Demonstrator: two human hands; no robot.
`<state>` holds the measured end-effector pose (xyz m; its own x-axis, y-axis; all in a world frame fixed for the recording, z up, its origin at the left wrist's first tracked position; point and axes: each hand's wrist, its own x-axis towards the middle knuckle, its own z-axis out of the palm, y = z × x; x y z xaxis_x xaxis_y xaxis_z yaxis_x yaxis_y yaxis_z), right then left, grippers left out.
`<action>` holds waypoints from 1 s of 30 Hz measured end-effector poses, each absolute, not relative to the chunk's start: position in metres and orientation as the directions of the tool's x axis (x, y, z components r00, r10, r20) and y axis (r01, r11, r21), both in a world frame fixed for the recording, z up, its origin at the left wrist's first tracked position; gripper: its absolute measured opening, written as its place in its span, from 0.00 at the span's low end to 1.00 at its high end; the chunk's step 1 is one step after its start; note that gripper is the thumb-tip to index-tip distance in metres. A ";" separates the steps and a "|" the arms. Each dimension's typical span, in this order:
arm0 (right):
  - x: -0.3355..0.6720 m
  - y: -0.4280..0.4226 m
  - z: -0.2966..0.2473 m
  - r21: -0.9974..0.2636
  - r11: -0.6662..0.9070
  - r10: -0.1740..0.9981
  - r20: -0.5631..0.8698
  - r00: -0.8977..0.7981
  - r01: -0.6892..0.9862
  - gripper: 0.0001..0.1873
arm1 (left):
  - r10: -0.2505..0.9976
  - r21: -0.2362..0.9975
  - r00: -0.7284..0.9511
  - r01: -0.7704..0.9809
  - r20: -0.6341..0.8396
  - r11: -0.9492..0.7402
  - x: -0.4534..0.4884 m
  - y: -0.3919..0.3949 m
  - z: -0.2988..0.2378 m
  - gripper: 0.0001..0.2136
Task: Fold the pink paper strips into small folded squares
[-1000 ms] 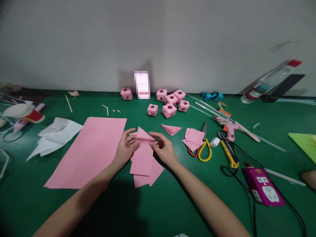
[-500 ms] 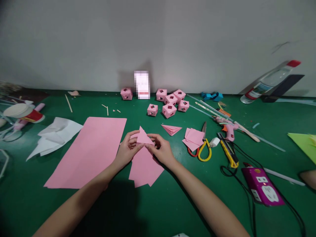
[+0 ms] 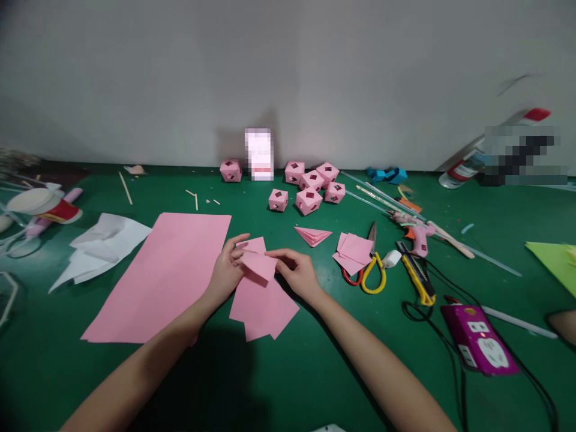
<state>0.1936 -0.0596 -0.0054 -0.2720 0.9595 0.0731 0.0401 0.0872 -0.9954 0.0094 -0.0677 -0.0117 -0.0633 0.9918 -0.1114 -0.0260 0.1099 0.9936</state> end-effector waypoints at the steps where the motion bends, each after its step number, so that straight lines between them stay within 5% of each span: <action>1: 0.194 -0.060 -0.005 -0.992 0.115 0.957 0.097 -0.273 0.050 0.10 | 0.990 0.990 -0.055 -0.056 -0.131 0.128 0.009 -0.067 -0.010 0.26; 6: 0.196 -0.060 -0.007 -0.957 0.265 0.935 0.226 -0.273 0.117 0.15 | 0.985 0.979 -0.007 -0.105 -0.175 0.173 0.003 -0.067 -0.003 0.13; 12: 0.196 -0.061 -0.006 -0.928 0.329 0.914 0.267 -0.305 0.174 0.17 | 0.977 0.980 0.110 -0.055 -0.185 0.192 0.001 -0.068 0.001 0.21; 20: 0.194 -0.059 -0.011 -0.983 0.111 0.963 0.071 -0.259 0.143 0.15 | 0.985 0.988 0.078 -0.009 -0.151 0.152 0.003 -0.068 -0.004 0.16; 24: 0.192 -0.060 -0.013 -0.961 0.106 0.965 0.038 -0.258 0.255 0.14 | 0.988 0.990 0.077 -0.007 -0.137 0.138 0.004 -0.068 -0.002 0.14; 30: 0.194 -0.057 -0.012 -0.979 0.062 0.969 0.012 -0.246 0.194 0.14 | 0.974 0.986 0.160 0.082 -0.157 0.146 0.004 -0.067 -0.004 0.17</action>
<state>0.1940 -0.0575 -0.0118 -0.2462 0.9692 0.0122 0.1941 0.0616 -0.9790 0.0038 -0.0670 -0.0041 0.1602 0.9745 -0.1573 0.0823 0.1456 0.9859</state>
